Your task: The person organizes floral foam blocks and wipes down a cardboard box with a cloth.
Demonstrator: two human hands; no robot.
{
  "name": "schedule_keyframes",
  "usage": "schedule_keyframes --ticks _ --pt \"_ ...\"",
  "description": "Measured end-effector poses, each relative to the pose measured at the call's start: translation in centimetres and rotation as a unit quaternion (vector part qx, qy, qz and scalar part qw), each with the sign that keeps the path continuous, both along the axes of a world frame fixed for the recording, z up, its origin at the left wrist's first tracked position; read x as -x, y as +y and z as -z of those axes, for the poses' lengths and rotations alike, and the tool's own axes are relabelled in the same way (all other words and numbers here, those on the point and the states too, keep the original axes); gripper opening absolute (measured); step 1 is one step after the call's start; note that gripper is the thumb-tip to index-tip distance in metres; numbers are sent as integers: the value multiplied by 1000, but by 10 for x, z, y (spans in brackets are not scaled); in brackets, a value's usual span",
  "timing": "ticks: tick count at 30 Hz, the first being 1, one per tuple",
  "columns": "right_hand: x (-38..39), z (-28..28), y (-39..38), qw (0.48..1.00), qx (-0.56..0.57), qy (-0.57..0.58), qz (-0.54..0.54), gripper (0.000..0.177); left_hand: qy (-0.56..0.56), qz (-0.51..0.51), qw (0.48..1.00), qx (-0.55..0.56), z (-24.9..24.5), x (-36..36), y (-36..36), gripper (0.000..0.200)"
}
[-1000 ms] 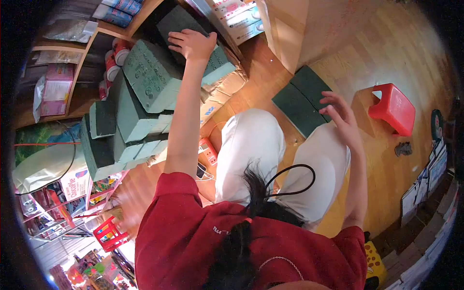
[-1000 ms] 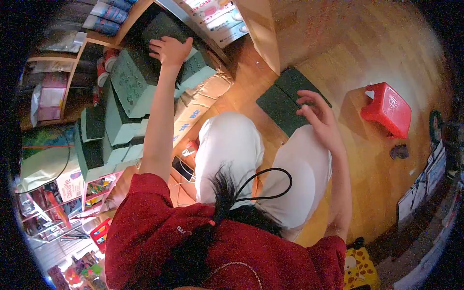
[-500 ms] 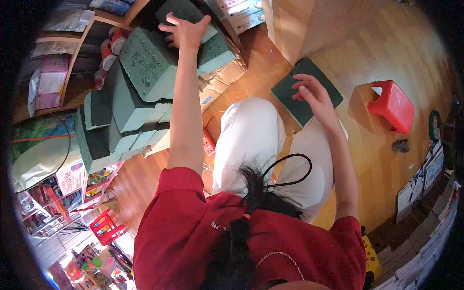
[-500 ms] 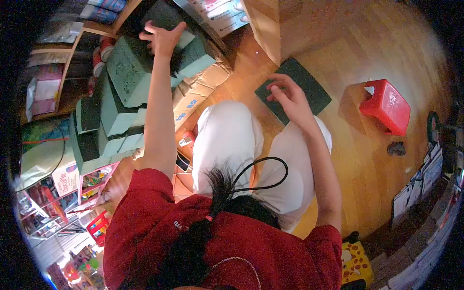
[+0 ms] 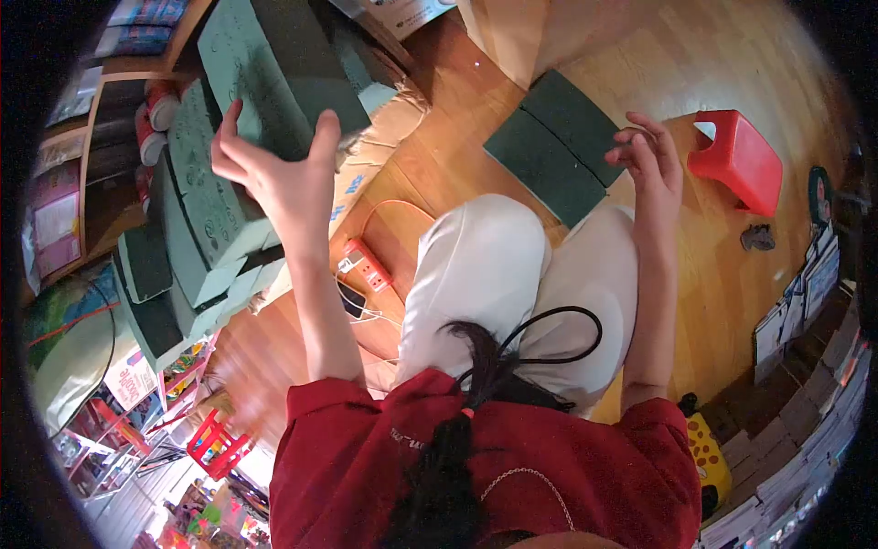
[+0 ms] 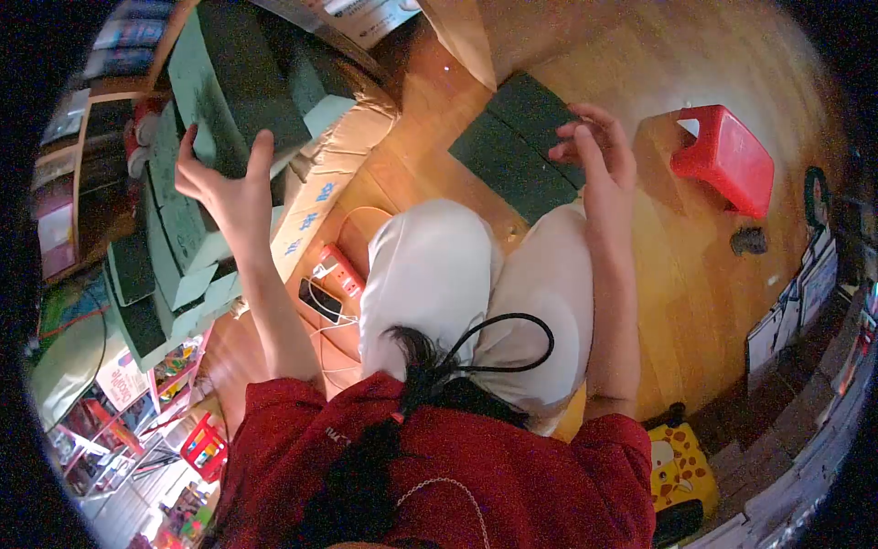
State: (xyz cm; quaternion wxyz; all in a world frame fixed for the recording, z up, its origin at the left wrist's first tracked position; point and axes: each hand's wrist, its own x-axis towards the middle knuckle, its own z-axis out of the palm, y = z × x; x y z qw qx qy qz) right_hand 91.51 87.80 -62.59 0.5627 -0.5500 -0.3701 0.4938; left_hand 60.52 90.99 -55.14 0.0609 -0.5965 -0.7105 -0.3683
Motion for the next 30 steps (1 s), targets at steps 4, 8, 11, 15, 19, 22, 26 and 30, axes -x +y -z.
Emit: schedule_keyframes --ticks 4,8,11,15,19,22,26,30 --pt "-3 0 -5 999 1 -30 -15 24 6 -2 1000 -14 10 2 6 76" --pt "-4 4 -3 999 3 -27 -20 23 27 -41 999 -19 3 -19 -1 77" --pt "-1 5 2 999 6 -36 -33 23 68 -86 994 0 -4 -41 -6 78" --pt "1 3 1 998 6 -37 -44 25 59 7 998 -23 -21 -45 -46 79" --pt "-10 -1 5 998 -32 -32 -54 39 61 195 977 -64 -23 -35 -76 70" --pt "-28 -9 11 993 -78 45 -71 59 108 363 923 -65 -17 -31 -69 62" --pt "-75 2 21 962 -153 143 -174 77 247 530 809 49 -11 -57 -14 70" --pt "-99 8 23 993 71 -72 -67 66 264 588 762 59 44 -101 37 80"
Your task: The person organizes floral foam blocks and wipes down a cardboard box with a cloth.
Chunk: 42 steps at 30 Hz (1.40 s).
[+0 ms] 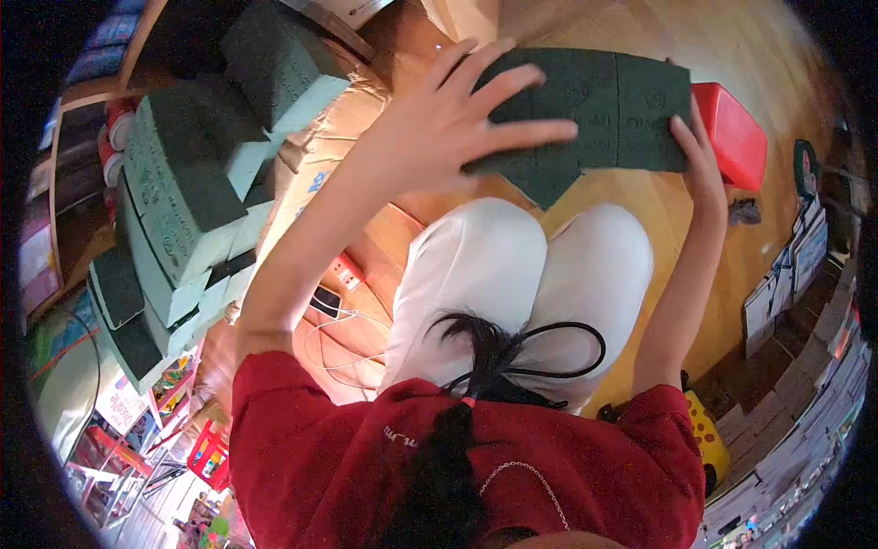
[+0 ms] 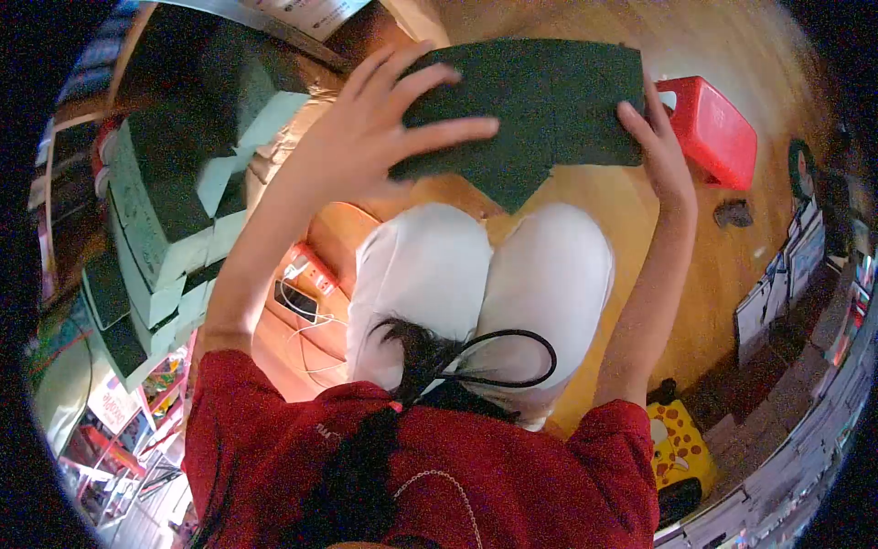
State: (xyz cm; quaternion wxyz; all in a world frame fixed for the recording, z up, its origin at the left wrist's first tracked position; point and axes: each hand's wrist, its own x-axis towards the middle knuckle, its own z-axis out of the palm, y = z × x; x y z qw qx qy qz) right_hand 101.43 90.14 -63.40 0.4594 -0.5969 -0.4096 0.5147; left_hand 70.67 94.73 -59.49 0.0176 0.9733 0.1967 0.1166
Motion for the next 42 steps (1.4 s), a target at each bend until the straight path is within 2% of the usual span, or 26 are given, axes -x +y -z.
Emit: schedule_keyframes --ticks 1,2,4,6,9,10,13,16,19,22,25,28,31,34,37,39,40,41,42 --pt "-4 13 -8 999 31 3 33 65 -7 8 1000 -13 19 -10 9 81" --pt "-10 29 -16 996 62 7 66 64 4 -31 999 -30 37 -20 15 78" --pt "-30 87 -28 990 56 88 96 70 23 -110 992 -65 76 -35 24 70" --pt "-33 126 -45 969 133 140 156 74 -20 -135 991 -13 126 -41 35 58" --pt "-8 143 -54 964 143 142 174 75 -44 -136 988 66 172 -45 44 47" --pt "-3 150 -53 960 162 120 193 73 -45 -131 986 91 176 -46 44 44" --pt "10 165 -52 972 103 107 182 73 -60 -140 976 155 183 -49 40 41" --pt "16 177 -46 966 131 4 221 65 -94 -176 960 196 186 -48 40 42" --pt "12 185 -39 981 83 -102 140 76 -117 -183 965 146 188 -46 40 45" --pt "12 190 -34 989 54 -115 75 74 -174 -220 945 165 184 -40 39 42" --pt "35 187 -32 982 24 19 184 63 -226 -321 877 278 215 -33 43 41" --pt "32 197 -35 963 133 130 193 68 -208 -326 819 423 219 -32 43 47" --pt "34 191 -40 953 167 172 187 67 -230 -290 795 480 219 -35 54 50" --pt "41 189 -41 963 128 143 188 72 -237 -299 797 469 224 -37 59 50" --pt "33 183 -37 972 70 29 220 68 -274 -362 792 408 204 -33 44 44" --pt "21 171 -36 956 51 -126 260 63 -326 -331 826 320 161 -14 23 40" --pt "11 163 -35 953 -10 -179 243 55 -350 -312 839 275 135 -5 12 38" --pt "6 152 -35 944 -72 -231 225 47 -332 -323 868 180 114 10 4 39" --pt "12 122 -31 928 -135 -321 132 42 -310 -332 887 85 95 28 -3 41"
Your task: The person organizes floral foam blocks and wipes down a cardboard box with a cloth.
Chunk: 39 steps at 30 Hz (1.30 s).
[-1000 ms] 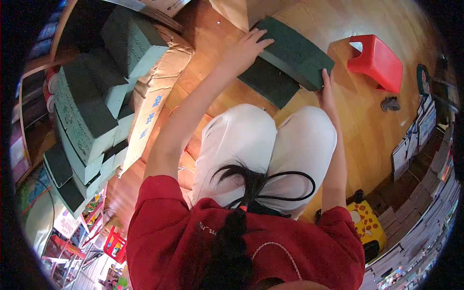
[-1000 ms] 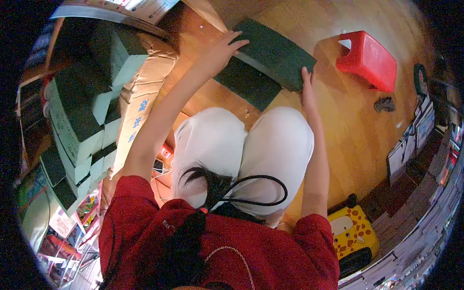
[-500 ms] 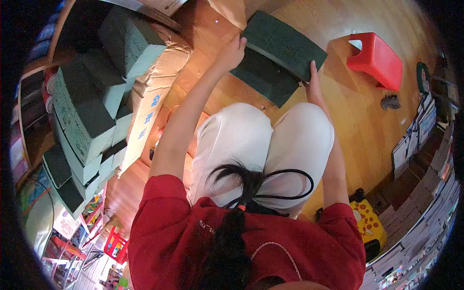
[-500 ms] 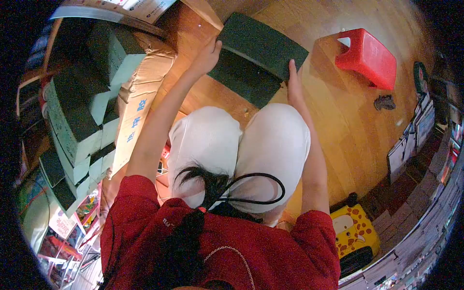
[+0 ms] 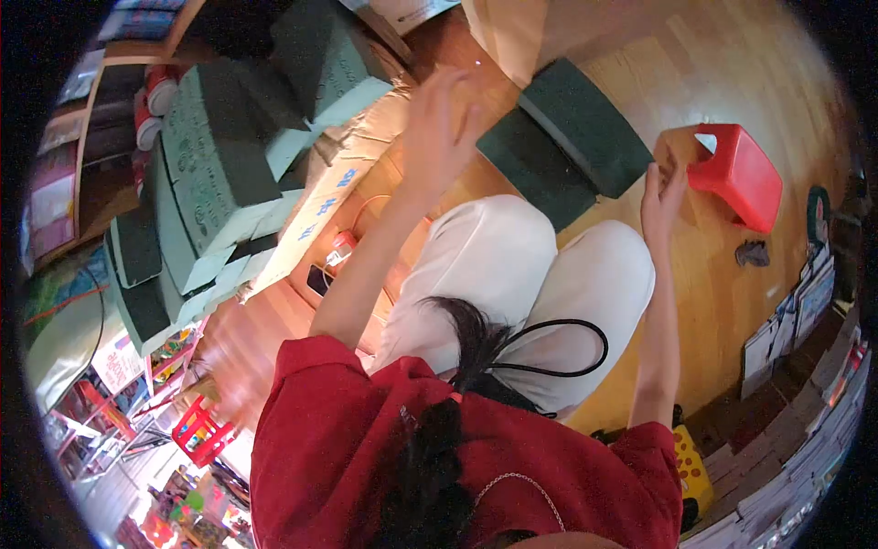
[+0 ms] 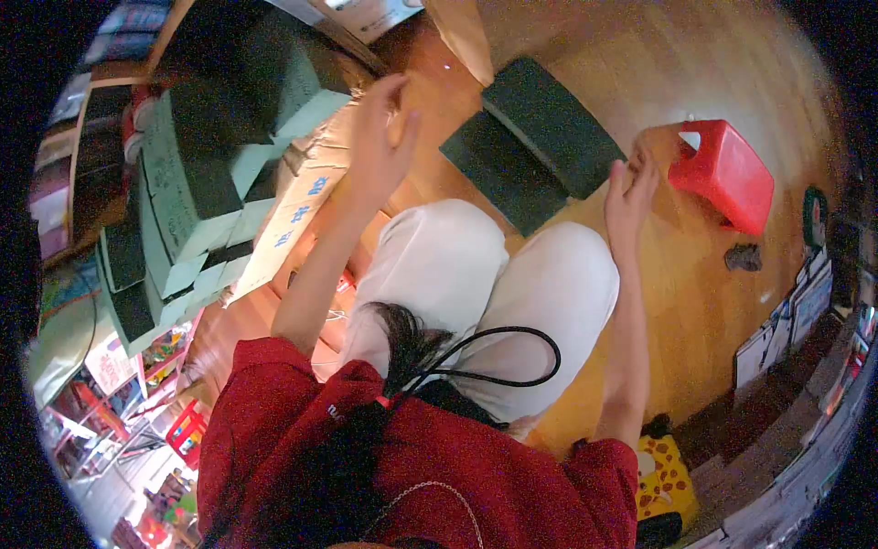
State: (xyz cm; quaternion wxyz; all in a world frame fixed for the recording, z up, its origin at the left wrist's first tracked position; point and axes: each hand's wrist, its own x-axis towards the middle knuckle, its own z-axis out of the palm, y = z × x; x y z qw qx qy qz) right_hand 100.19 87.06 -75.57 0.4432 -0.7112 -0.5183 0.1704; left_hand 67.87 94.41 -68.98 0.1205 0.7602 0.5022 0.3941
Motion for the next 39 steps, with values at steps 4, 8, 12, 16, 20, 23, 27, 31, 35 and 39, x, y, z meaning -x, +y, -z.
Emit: schedule_keyframes --ticks 4,8,12,16,20,23,27,31,35,39 --pt "62 -116 35 947 21 -59 -315 25 335 -235 906 -107 -60 41 9 67" --pt "134 -116 79 918 51 -69 -386 28 491 -327 802 -90 -28 69 48 85" --pt "193 -80 88 914 102 143 -367 29 468 -288 835 -44 -8 64 42 71" --pt "191 -68 74 908 138 162 -361 30 451 -299 834 -107 13 78 49 51" --pt "176 -71 84 914 154 202 -317 30 428 -300 847 -101 6 71 31 69" --pt "174 -64 92 903 150 295 -274 31 346 -263 899 -57 -21 61 2 86" --pt "188 -81 87 855 191 403 -266 36 279 -233 930 -52 -46 56 -42 83" --pt "198 -84 87 832 247 411 -279 49 237 -206 949 -15 -85 47 -82 81" --pt "189 -96 92 771 312 491 -261 73 169 -100 980 24 -125 55 -101 90" --pt "164 -93 110 720 362 542 -239 86 235 58 970 8 -144 73 -104 88"
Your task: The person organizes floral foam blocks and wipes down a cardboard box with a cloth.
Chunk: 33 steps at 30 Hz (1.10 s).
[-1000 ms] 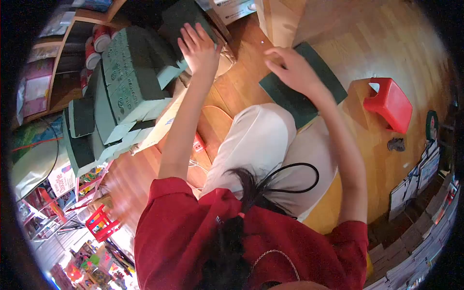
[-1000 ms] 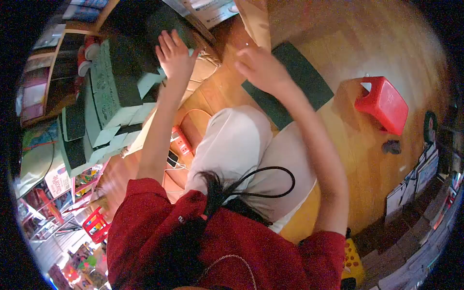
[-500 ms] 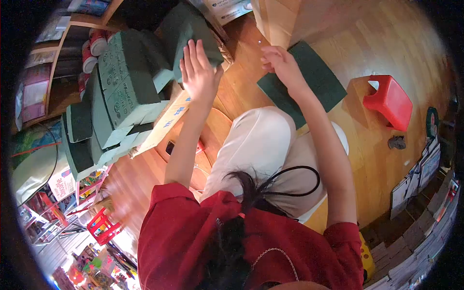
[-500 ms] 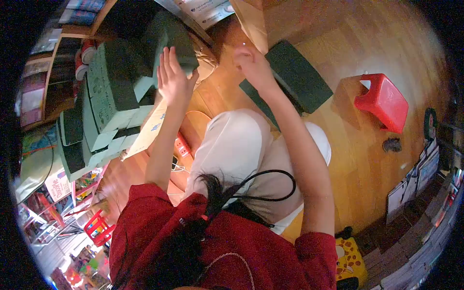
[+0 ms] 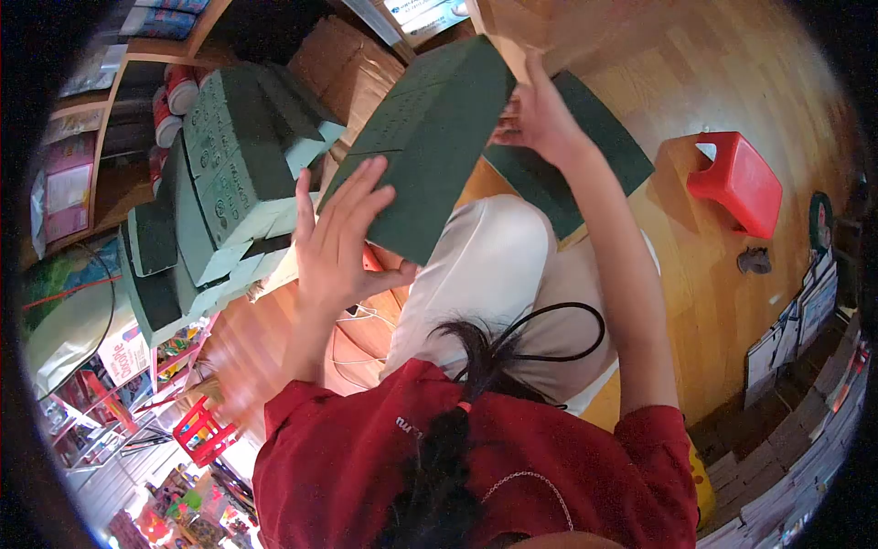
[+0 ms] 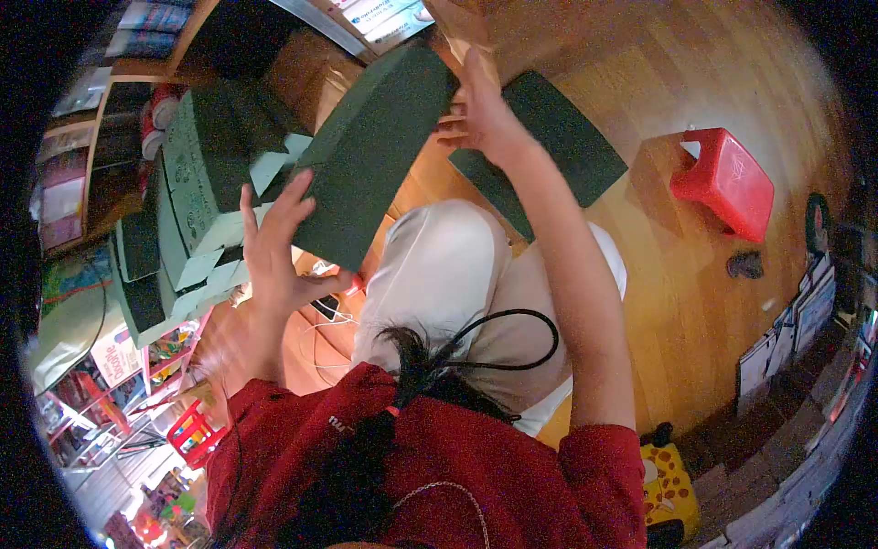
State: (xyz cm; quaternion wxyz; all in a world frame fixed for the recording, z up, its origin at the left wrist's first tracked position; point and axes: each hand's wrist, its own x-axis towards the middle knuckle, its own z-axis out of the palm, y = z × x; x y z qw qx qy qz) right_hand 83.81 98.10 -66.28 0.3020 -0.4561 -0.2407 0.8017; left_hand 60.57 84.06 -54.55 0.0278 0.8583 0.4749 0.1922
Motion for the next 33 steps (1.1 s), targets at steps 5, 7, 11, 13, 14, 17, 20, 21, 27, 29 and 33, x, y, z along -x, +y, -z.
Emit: schedule_keyframes --ticks 5,7,11,13,14,17,20,21,27,29,33 --pt "-39 -36 -7 995 -66 -57 -55 90 105 117 987 24 -13 2 19 76" --pt "-55 -40 -10 989 -108 -85 -46 83 123 130 984 5 -10 4 22 76" --pt "-86 -61 -32 975 -170 -146 -6 71 88 80 993 -3 8 7 36 78" --pt "-98 -63 -51 975 -181 -127 -10 67 -3 38 999 -7 28 6 41 80" --pt "-103 -60 -61 978 -175 -114 -3 65 -1 59 998 -19 45 12 42 82" --pt "-107 -35 -76 985 -152 -82 12 64 7 94 995 10 83 10 35 79" --pt "-115 -6 -72 987 -133 -90 31 72 -8 176 984 7 109 16 39 73" --pt "-116 1 -71 988 -118 -93 17 73 5 197 980 10 113 17 38 71" --pt "-108 35 -70 933 -154 -310 -99 75 99 288 953 -7 121 31 53 46" --pt "-110 43 -75 938 -122 -309 -97 79 78 325 942 -36 123 32 57 47" --pt "-106 52 -99 957 -95 -274 -15 81 117 348 923 -115 135 39 62 50"
